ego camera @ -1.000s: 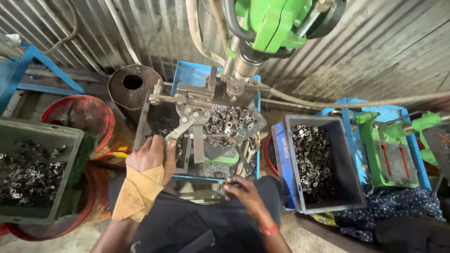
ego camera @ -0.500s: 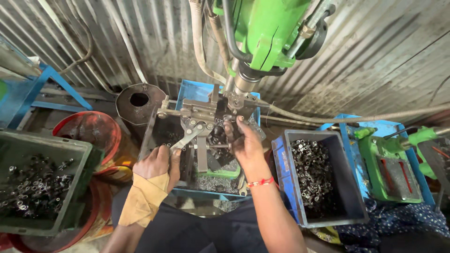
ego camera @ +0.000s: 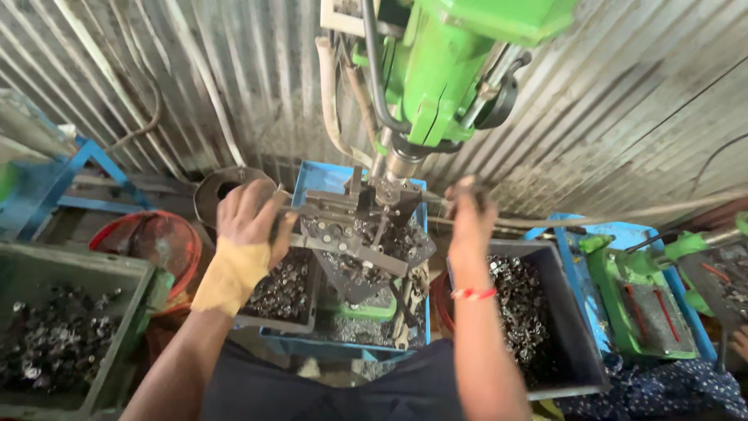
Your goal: The person operates a green drill press to drill holes in small cylindrical metal parts. They repeatedly pick parts from a bin, place them in a jig, lower the drill to machine the part, and then remove the finished piece. The person also briefly adjusts a protective wrap on their left wrist.
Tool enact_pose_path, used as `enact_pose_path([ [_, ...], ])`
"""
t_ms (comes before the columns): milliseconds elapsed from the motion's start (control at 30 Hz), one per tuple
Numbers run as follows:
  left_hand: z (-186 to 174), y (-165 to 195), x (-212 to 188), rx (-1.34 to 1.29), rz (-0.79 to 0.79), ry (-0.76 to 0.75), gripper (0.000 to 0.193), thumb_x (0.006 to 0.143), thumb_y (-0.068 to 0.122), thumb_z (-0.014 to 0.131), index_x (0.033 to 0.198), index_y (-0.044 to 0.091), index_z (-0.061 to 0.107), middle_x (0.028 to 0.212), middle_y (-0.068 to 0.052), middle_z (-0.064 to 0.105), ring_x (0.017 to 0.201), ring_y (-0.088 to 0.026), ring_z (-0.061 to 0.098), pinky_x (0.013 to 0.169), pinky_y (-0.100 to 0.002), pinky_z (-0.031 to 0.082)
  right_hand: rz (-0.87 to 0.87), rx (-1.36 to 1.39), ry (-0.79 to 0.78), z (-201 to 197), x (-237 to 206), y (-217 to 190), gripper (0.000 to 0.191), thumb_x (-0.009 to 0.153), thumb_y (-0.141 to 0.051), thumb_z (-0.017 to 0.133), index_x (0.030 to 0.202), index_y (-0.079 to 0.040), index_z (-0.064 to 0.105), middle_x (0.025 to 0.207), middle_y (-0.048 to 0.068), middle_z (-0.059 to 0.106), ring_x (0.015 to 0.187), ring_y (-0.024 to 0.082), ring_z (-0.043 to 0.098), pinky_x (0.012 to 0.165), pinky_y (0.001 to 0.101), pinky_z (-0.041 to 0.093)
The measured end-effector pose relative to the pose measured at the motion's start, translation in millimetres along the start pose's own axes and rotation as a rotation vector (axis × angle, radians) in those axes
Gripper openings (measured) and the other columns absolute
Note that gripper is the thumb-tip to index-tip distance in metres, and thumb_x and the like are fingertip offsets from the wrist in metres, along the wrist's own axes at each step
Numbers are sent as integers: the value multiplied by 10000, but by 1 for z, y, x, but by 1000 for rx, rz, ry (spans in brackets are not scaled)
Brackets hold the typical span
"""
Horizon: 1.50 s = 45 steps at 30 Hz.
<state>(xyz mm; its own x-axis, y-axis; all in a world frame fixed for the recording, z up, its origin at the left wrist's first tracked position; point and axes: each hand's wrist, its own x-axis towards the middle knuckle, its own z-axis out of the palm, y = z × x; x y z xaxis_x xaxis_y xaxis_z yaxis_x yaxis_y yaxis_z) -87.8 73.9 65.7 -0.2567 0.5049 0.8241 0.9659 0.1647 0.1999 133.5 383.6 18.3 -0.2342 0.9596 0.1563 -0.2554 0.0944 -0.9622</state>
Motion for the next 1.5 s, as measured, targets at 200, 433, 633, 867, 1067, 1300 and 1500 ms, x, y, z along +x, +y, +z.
enact_pose_path([
  [200, 25, -20, 21, -46, 46, -39, 215, 802, 222, 776, 735, 37, 691, 1068, -78, 665, 1100, -329, 576, 888, -495, 449, 369, 768, -459, 21, 178, -122, 723, 1042, -564, 415, 1466, 17, 493, 1363, 219, 639, 1288, 361, 559, 1072, 496, 445],
  [433, 28, -22, 18, -20, 18, -55, 231, 794, 236, 773, 695, 48, 681, 988, -78, 647, 1058, -318, 570, 850, -488, 447, 252, 827, -419, 54, 209, -222, 759, 1035, -529, 444, 1463, 97, 419, 1441, 288, 557, 1360, 462, 575, 1192, 603, 423],
  [633, 25, -21, 20, -71, 2, -52, 222, 818, 242, 774, 729, 57, 687, 983, -71, 643, 1025, -323, 573, 871, -491, 455, -176, 706, -643, 28, 159, -297, 396, 1160, -451, 499, 1080, -65, 534, 835, 44, 507, 733, 225, 485, 696, 383, 418],
  [867, 28, -19, 21, -55, 14, -63, 194, 810, 219, 766, 790, 38, 700, 1043, -75, 657, 1087, -330, 581, 888, -480, 457, -521, 471, -480, -17, 7, -277, 502, 1169, -444, 423, 842, -65, 461, 734, 93, 472, 609, 250, 436, 740, 428, 436],
  [1067, 28, -19, 18, -53, 14, -79, 178, 825, 211, 762, 799, 44, 707, 1071, -72, 657, 1109, -329, 578, 894, -471, 459, -605, 508, -380, -14, -47, -248, 559, 1196, -448, 413, 810, -45, 455, 722, 119, 483, 659, 270, 471, 880, 452, 473],
  [1300, 30, -19, 17, -44, -1, -94, 217, 848, 217, 765, 763, 33, 687, 1086, -71, 665, 1100, -322, 583, 889, -469, 460, -641, 601, -377, -17, -45, -232, 560, 1215, -442, 422, 822, -47, 478, 665, 96, 458, 606, 252, 456, 805, 422, 453],
  [1500, 32, -21, 14, -34, 15, -89, 223, 855, 221, 766, 771, 31, 685, 1097, -77, 663, 1120, -329, 581, 906, -470, 463, -689, 593, -383, -18, -46, -223, 550, 1204, -442, 389, 819, -64, 495, 651, 84, 467, 598, 239, 483, 791, 417, 459],
])
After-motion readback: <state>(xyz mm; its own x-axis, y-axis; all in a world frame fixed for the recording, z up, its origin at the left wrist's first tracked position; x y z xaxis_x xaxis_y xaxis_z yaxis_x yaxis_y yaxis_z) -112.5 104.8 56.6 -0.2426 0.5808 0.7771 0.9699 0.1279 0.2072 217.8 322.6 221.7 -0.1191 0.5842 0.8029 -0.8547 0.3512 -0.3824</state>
